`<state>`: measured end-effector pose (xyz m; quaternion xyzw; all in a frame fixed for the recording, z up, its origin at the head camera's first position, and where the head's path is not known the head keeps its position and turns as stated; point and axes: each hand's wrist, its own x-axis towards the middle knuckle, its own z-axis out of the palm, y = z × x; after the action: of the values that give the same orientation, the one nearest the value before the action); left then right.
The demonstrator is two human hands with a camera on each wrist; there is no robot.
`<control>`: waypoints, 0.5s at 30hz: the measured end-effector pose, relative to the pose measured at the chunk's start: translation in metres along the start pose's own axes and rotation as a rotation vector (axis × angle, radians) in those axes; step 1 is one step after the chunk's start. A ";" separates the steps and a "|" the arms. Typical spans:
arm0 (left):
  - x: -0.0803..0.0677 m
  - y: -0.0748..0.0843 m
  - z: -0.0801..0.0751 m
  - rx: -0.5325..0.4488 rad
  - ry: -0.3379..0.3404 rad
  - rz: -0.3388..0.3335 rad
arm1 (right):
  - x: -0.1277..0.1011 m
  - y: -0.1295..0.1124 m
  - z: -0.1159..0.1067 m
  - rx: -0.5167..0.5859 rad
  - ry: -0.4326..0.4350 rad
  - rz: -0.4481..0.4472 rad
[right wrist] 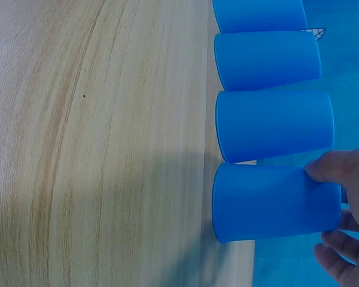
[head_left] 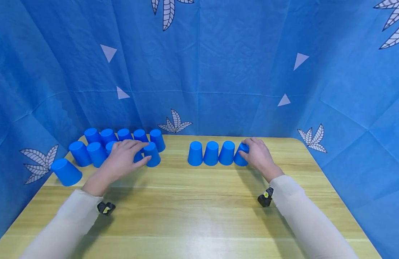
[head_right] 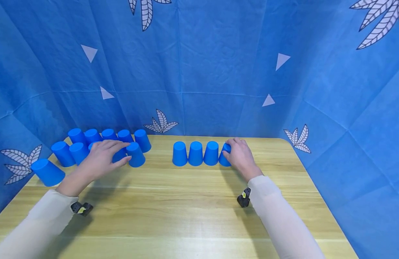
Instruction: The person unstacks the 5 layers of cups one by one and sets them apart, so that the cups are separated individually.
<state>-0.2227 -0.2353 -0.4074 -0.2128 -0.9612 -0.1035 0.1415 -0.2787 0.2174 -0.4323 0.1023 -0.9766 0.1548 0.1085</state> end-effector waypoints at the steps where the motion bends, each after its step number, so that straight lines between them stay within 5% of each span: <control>1: 0.004 0.004 0.002 0.002 -0.012 0.006 | 0.000 0.000 0.000 0.000 0.000 -0.001; 15: 0.046 0.050 0.032 0.007 -0.020 0.091 | 0.000 0.001 0.001 -0.005 0.009 -0.004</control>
<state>-0.2481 -0.1651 -0.4155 -0.2566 -0.9524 -0.0915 0.1370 -0.2791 0.2179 -0.4331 0.1034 -0.9763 0.1527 0.1132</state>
